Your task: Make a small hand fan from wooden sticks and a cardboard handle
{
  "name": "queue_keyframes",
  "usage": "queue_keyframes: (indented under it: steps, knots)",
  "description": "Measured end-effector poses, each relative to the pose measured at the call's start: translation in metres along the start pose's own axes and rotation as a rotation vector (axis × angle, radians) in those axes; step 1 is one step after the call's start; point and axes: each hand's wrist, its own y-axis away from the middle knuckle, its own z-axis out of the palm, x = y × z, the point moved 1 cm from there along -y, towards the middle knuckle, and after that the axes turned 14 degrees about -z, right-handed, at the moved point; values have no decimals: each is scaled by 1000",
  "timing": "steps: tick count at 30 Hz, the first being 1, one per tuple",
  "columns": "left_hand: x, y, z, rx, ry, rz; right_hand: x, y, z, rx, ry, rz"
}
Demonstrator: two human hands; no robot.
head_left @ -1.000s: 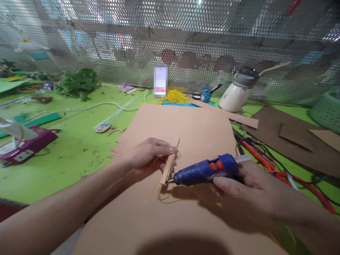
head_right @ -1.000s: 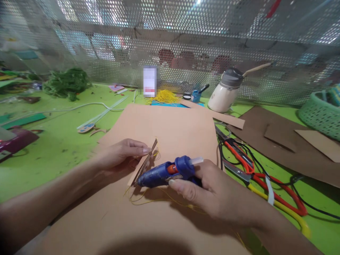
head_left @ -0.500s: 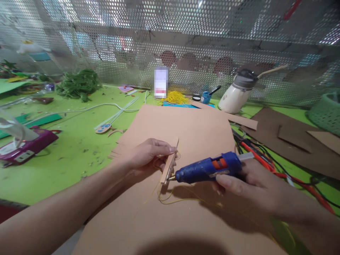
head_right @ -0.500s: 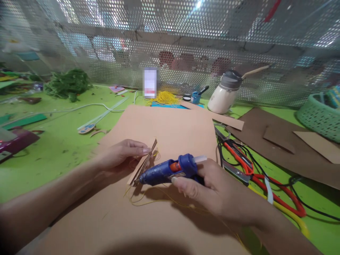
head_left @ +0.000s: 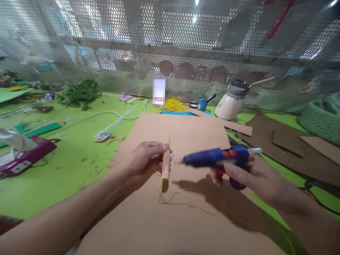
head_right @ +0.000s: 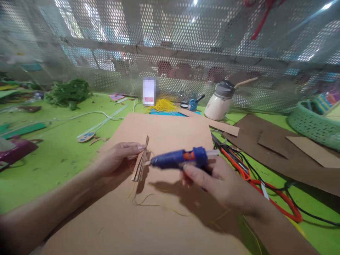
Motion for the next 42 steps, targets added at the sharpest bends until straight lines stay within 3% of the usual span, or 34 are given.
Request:
queue_keyframes:
  steps: [4,8,11,15,19,24,32,42]
  knots:
    - [1,0,-1,35,35,43,35,-20,3,340,433,-128]
    - [-2,1,1,-4,37,3,74,-34,14,290,606,-234]
    - [-5,2,2,-33,50,-1,87,-35,18,241,636,-251]
    - [-9,2,4,-54,67,26,73,-30,20,176,637,-287]
    - [-10,1,5,-46,81,101,27,-28,28,197,606,-292]
    - [-8,7,11,-53,76,162,-16,-36,57,64,316,-75]
    - [-17,15,19,-90,33,148,-1,-52,82,91,21,52]
    - [-12,10,21,-100,4,101,4,-47,82,85,-193,138]
